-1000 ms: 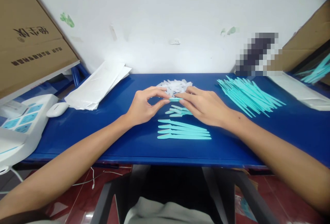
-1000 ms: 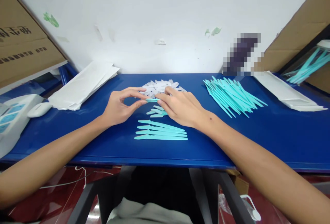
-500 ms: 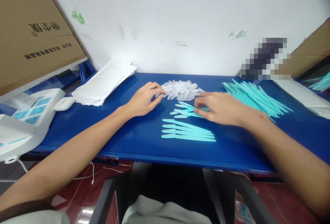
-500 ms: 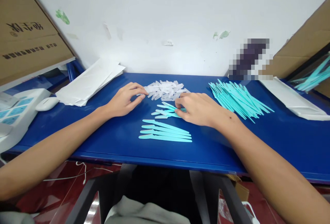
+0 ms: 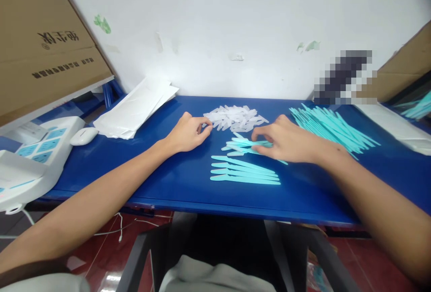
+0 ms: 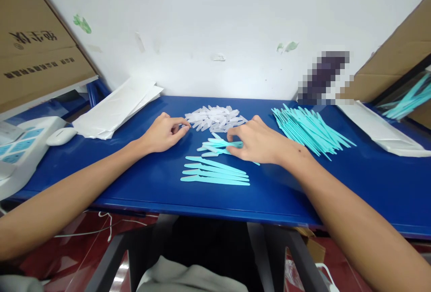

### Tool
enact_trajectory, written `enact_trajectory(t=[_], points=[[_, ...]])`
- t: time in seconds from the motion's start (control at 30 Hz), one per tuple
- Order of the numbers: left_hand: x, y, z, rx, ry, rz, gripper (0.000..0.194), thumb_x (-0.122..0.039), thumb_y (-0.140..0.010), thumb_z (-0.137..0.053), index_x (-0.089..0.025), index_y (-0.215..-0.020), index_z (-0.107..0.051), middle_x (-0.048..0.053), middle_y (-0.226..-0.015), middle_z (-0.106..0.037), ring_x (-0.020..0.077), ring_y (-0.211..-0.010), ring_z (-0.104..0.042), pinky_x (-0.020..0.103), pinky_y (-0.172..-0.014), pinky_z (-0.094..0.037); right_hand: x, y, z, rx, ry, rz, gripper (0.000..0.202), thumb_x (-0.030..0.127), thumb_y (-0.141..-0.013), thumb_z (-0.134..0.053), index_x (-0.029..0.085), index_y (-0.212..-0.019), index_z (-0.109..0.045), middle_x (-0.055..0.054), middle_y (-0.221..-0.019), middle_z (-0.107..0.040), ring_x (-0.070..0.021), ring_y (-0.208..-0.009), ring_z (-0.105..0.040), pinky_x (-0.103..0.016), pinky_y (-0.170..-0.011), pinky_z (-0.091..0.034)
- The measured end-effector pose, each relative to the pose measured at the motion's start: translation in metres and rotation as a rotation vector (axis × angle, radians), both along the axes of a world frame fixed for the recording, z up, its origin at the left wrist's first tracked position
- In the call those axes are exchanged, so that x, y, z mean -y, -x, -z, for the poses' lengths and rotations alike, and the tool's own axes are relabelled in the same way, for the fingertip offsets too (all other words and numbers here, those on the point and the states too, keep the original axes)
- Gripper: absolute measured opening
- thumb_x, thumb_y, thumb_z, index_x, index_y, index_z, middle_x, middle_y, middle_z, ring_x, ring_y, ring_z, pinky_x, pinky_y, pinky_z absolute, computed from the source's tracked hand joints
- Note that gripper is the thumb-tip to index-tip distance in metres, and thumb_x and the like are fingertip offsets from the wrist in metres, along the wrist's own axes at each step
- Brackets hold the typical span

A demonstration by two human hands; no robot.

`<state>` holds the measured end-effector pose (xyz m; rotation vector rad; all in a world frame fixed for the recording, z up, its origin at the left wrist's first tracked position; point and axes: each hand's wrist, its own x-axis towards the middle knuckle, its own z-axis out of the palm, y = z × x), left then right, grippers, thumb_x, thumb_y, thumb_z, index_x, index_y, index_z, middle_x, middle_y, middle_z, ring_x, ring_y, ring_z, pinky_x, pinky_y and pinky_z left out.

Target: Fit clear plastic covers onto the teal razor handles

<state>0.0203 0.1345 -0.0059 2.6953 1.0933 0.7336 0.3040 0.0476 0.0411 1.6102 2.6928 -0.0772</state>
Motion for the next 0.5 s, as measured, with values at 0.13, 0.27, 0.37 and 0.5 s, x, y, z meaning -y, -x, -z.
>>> enact_trajectory(t=[0.13,0.27,0.37,0.5], points=[[0.0023,-0.0014,-0.0013,0.049,0.069,0.0,0.032,-0.038,-0.094,-0.052,-0.018,-0.093,-0.077,-0.003,-0.048,-0.058,0.0151,-0.043,-0.051,0.031,-0.057,-0.038,0.0004,-0.0019,-0.0022,-0.097,0.107,0.075,0.056,0.063,-0.09,-0.057,0.018,-0.12,-0.073,-0.007,-0.078,-0.075,-0.0244,-0.07,-0.067,-0.035,-0.066,-0.045],[0.0026,-0.0011,-0.0008,0.037,0.053,0.02,0.032,-0.037,-0.095,-0.051,-0.018,-0.092,-0.077,-0.002,-0.05,-0.059,0.0147,-0.044,-0.051,0.029,-0.054,-0.035,-0.0013,-0.005,-0.0021,-0.122,0.136,0.048,0.06,0.06,-0.088,-0.061,0.018,-0.129,-0.071,-0.007,-0.089,-0.079,-0.0252,-0.077,-0.071,-0.036,-0.068,-0.05],[0.0015,-0.0006,-0.0009,0.022,0.027,0.032,0.032,-0.037,-0.094,-0.052,-0.019,-0.092,-0.077,-0.001,-0.053,-0.061,0.0151,-0.046,-0.052,0.029,-0.054,-0.034,-0.0025,-0.0052,-0.0004,-0.11,0.121,-0.001,0.058,0.054,-0.089,-0.061,0.017,-0.133,-0.07,-0.008,-0.09,-0.078,-0.0249,-0.077,-0.071,-0.036,-0.07,-0.05],[-0.0002,-0.0001,-0.0011,-0.02,0.032,0.048,0.03,-0.035,-0.093,-0.052,-0.019,-0.093,-0.078,0.0,-0.059,-0.064,0.0164,-0.051,-0.055,0.029,-0.056,-0.036,-0.0042,-0.0065,0.0051,-0.122,0.067,-0.067,0.051,0.048,-0.09,-0.06,0.018,-0.129,-0.071,-0.011,-0.106,-0.075,-0.0283,-0.094,-0.071,-0.038,-0.079,-0.051]])
